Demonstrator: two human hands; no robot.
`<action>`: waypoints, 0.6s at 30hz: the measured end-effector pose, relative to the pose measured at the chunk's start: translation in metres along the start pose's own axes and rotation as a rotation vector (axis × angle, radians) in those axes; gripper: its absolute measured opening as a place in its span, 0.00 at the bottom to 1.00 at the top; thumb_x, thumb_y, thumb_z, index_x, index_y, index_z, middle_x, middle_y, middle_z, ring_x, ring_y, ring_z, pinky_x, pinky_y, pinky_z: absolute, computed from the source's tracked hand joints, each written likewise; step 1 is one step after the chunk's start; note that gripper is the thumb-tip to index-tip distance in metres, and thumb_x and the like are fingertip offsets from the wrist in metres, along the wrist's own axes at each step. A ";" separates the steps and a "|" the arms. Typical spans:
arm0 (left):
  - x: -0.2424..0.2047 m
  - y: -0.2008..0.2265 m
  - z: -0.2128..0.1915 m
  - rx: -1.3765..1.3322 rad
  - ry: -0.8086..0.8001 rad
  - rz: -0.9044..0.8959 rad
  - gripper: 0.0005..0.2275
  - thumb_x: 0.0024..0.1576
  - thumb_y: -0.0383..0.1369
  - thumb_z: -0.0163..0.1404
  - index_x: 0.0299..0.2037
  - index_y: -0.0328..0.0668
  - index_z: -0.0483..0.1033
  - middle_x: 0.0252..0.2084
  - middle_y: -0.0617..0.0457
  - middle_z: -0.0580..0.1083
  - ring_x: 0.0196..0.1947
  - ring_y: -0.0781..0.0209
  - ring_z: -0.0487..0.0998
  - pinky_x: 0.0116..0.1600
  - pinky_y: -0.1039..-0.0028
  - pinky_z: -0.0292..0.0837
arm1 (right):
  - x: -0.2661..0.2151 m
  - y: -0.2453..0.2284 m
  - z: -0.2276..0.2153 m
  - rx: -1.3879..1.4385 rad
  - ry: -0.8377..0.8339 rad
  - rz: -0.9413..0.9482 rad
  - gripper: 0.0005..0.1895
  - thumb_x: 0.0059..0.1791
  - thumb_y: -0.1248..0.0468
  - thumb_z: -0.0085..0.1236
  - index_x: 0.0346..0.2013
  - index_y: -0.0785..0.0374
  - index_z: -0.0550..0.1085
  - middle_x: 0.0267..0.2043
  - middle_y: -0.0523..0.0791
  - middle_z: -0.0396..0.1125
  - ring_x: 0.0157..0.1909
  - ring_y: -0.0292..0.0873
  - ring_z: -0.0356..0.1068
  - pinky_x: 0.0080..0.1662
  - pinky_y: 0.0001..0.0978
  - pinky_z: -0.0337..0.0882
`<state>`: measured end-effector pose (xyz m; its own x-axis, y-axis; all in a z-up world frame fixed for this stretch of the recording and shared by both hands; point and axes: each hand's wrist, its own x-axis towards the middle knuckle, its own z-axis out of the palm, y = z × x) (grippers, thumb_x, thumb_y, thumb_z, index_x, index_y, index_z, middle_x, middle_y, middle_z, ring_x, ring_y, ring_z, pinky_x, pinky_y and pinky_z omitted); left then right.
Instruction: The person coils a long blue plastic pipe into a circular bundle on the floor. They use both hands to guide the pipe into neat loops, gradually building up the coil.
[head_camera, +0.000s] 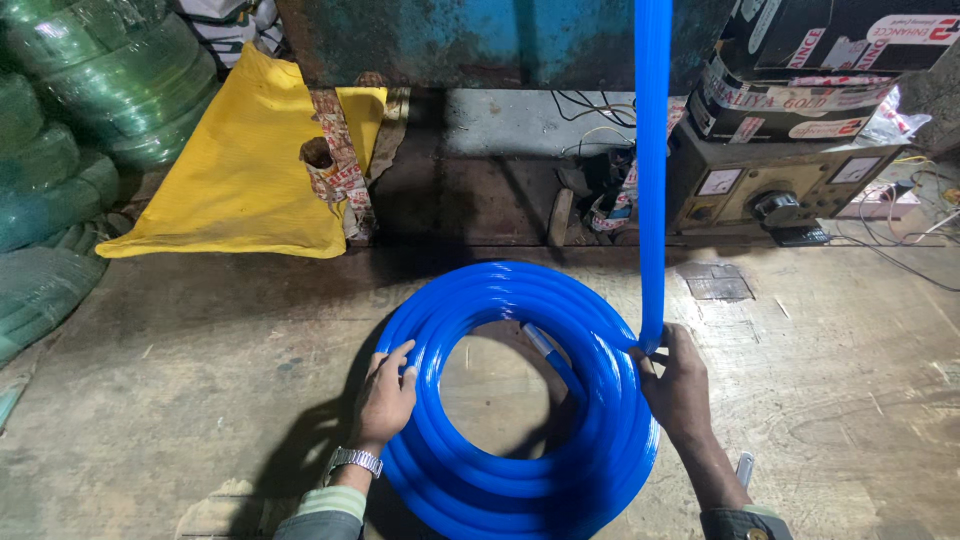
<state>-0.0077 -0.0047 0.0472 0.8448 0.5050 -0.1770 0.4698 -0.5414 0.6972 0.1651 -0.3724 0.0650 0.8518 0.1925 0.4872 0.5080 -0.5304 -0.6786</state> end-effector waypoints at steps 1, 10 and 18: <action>-0.001 0.004 -0.003 -0.001 0.001 0.000 0.21 0.64 0.33 0.42 0.69 0.63 0.65 0.56 0.44 0.69 0.58 0.44 0.76 0.63 0.54 0.71 | -0.002 0.001 0.002 0.000 -0.001 -0.001 0.24 0.46 0.69 0.67 0.54 0.69 0.68 0.42 0.57 0.67 0.47 0.60 0.74 0.45 0.46 0.81; -0.012 0.011 -0.010 -0.030 -0.103 -0.070 0.23 0.64 0.33 0.44 0.71 0.58 0.60 0.60 0.41 0.66 0.61 0.41 0.74 0.62 0.53 0.73 | -0.011 0.000 0.000 -0.004 0.004 0.041 0.23 0.45 0.71 0.66 0.52 0.71 0.68 0.42 0.60 0.68 0.48 0.64 0.74 0.46 0.50 0.80; -0.006 -0.023 0.005 0.086 -0.112 -0.030 0.27 0.61 0.42 0.50 0.72 0.59 0.59 0.62 0.46 0.66 0.57 0.51 0.78 0.61 0.57 0.75 | -0.020 -0.007 -0.004 0.017 -0.039 0.095 0.23 0.44 0.69 0.68 0.49 0.70 0.67 0.42 0.61 0.71 0.48 0.65 0.74 0.45 0.52 0.80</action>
<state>-0.0221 0.0014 0.0285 0.8510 0.4464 -0.2767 0.5115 -0.5855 0.6289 0.1444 -0.3758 0.0624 0.9005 0.1739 0.3985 0.4262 -0.5341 -0.7301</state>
